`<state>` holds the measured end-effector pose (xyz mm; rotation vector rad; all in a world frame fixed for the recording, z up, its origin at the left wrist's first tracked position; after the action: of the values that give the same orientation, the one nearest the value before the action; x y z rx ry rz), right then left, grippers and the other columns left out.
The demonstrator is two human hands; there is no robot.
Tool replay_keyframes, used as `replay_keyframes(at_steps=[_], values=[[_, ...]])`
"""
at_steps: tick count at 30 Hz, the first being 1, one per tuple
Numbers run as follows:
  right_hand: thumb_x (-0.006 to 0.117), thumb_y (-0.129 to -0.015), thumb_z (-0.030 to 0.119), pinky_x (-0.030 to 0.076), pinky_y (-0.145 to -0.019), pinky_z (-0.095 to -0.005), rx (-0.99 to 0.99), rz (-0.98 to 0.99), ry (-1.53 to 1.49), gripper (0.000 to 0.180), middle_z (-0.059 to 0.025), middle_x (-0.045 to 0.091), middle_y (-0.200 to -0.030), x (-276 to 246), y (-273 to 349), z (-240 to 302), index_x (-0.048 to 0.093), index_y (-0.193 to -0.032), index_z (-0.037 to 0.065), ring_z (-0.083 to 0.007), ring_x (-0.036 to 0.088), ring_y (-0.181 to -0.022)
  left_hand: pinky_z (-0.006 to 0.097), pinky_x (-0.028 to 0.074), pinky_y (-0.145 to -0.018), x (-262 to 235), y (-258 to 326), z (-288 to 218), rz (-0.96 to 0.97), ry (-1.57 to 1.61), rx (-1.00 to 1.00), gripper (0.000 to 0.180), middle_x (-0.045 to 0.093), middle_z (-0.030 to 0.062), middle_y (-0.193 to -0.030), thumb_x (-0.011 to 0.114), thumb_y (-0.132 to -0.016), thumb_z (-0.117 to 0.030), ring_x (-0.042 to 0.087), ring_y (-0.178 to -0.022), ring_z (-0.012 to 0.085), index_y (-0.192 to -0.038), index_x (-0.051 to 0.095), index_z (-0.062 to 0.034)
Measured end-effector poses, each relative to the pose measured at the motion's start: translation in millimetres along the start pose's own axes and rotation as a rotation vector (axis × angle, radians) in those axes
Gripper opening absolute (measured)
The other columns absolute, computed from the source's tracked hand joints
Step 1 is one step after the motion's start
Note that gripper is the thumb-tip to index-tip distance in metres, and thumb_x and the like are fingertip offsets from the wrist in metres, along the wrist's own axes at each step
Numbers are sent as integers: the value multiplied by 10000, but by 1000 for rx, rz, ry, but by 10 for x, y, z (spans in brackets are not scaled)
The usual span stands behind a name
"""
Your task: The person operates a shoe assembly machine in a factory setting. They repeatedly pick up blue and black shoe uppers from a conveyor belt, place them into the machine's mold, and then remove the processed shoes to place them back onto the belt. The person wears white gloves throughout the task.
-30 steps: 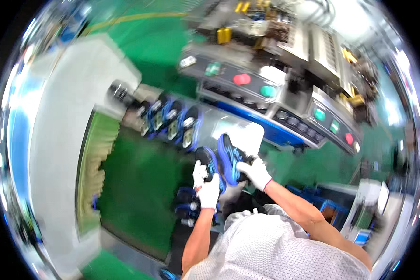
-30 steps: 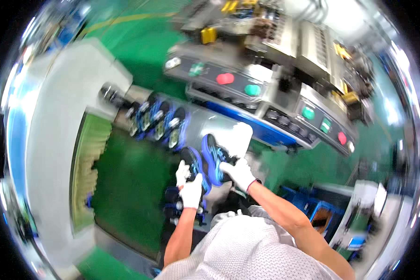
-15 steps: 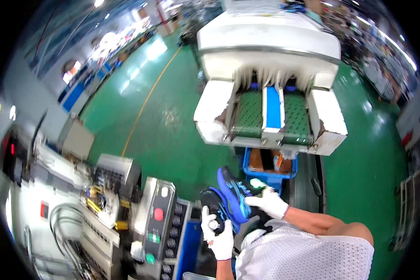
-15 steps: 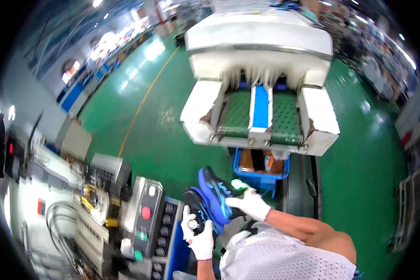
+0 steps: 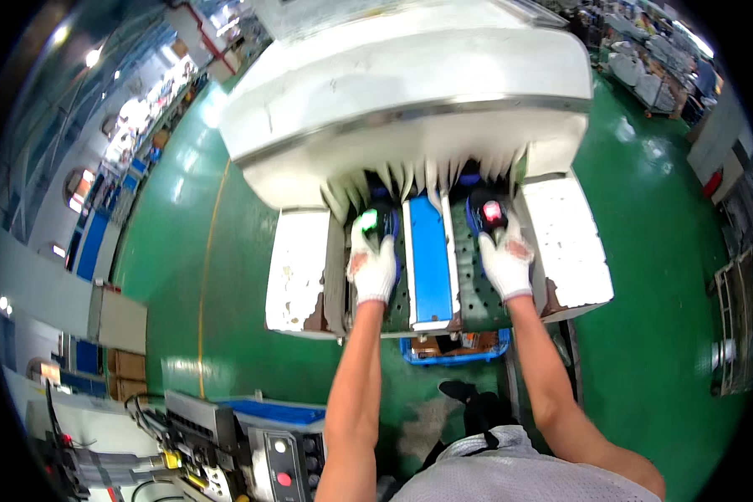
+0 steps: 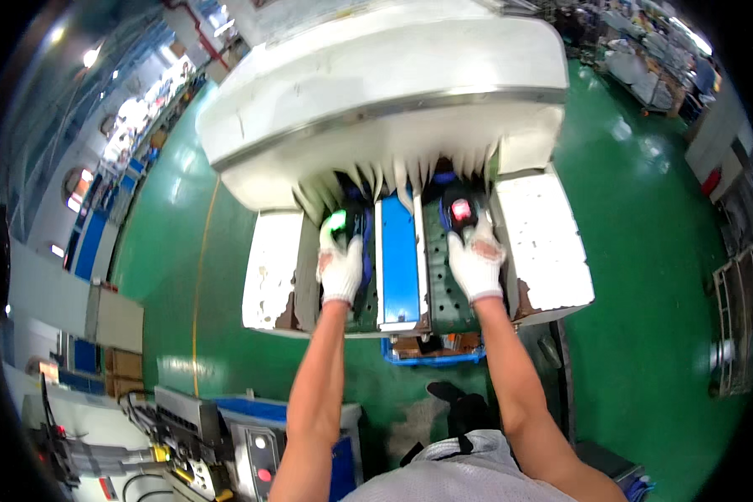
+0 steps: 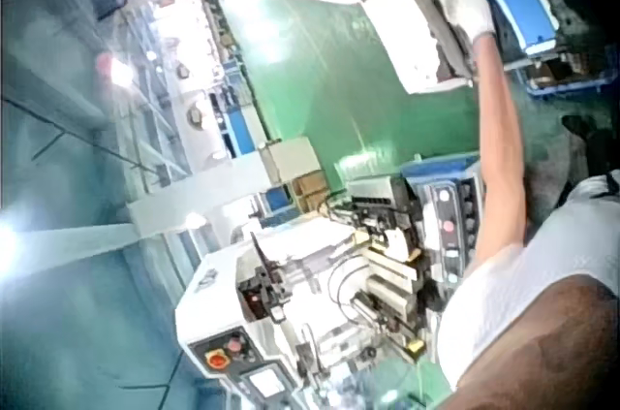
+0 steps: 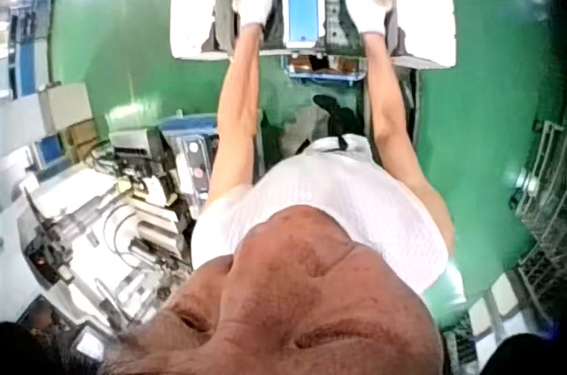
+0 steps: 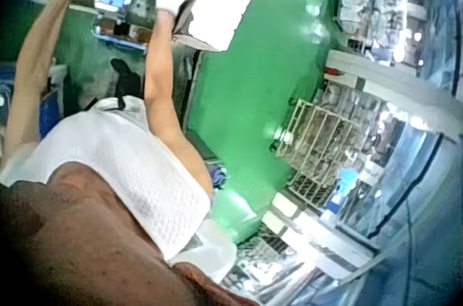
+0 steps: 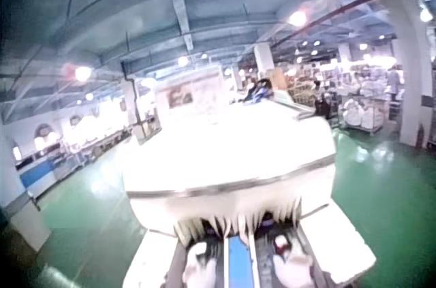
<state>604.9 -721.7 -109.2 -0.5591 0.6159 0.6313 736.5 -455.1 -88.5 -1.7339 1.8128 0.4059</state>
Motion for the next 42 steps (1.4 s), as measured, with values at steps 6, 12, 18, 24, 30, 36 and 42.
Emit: replay_keyframes(at_steps=[6, 12, 18, 24, 30, 36, 42], values=[[549, -957, 591, 472, -1037, -521, -29, 246, 308, 808, -266, 678, -1244, 444, -497, 160, 463, -1495, -5, -431, 644, -1170, 443, 382, -1167, -271, 178, 96, -71, 155, 69, 758, 480, 296, -1512, 680, -917, -328, 451, -1418, 445, -1531, 398, 14], [653, -1010, 152, 405, -1155, -391, -385, 758, -700, 600, -179, 517, -1528, 513, 1886, 1650, 416, -1536, -15, -276, 527, -1370, 439, 483, -1087, -1061, 3222, 1431, -191, 98, -224, 540, 626, 237, -1371, 665, -960, -272, 619, -1269, 371, -1410, 548, 1], [659, -983, 72, 446, -1138, -410, -623, 2001, -288, 626, -292, 502, -1500, 1142, 4651, 1212, 380, -1535, -20, -360, 510, -1403, 472, 491, -1027, -2239, 8429, 1678, -1029, -245, -1402, 394, 681, 214, -1246, 586, -941, -309, 644, -1176, 391, -1230, 667, -53], [680, -973, 145, 497, -1077, -403, -1119, 1999, 156, 615, -280, 555, -1458, 944, 6060, 1004, 427, -1501, -41, -338, 561, -1357, 613, 414, -1032, -1082, 11948, 140, -1554, -540, -2242, 318, 619, 96, -1354, 689, -895, -169, 516, -1324, 324, -1213, 679, -183], [722, -936, 231, 556, -960, -387, -1377, 1878, 453, 602, -190, 661, -1342, 724, 6880, 509, 515, -1457, 15, -280, 662, -1195, 546, 422, -1118, 442, 13553, 401, -1480, -472, -2302, 542, 475, 165, -1479, 710, -847, -92, 392, -1390, 473, -1371, 584, -148], [745, -883, 269, 574, -924, -409, -1493, 1568, 996, 566, -180, 710, -1264, 289, 6984, 623, 632, -1362, -9, -274, 713, -1070, 524, 330, -1189, 173, 15383, -100, -1475, -964, -2307, 496, 534, 200, -1451, 605, -937, -189, 447, -1388, 374, -1399, 542, -21], [722, -912, 122, 572, -620, -363, -1283, 1438, 876, 193, -78, 711, -923, 128, 7025, 1000, 677, -1075, 28, -207, 718, -768, 525, 470, -1040, 1333, 17610, -878, -1678, -120, -2658, 626, 637, 248, -1325, 457, -1002, -553, 596, -1224, 453, -1287, 661, -34]])
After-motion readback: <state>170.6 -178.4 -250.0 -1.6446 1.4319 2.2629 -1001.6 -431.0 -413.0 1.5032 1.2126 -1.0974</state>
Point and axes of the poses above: each hand's wrist, its own y-axis away from the middle knuckle, its own x-axis out of the palm, z = x × y, the point moved 6 cm from there along -y, towards the middle knuckle
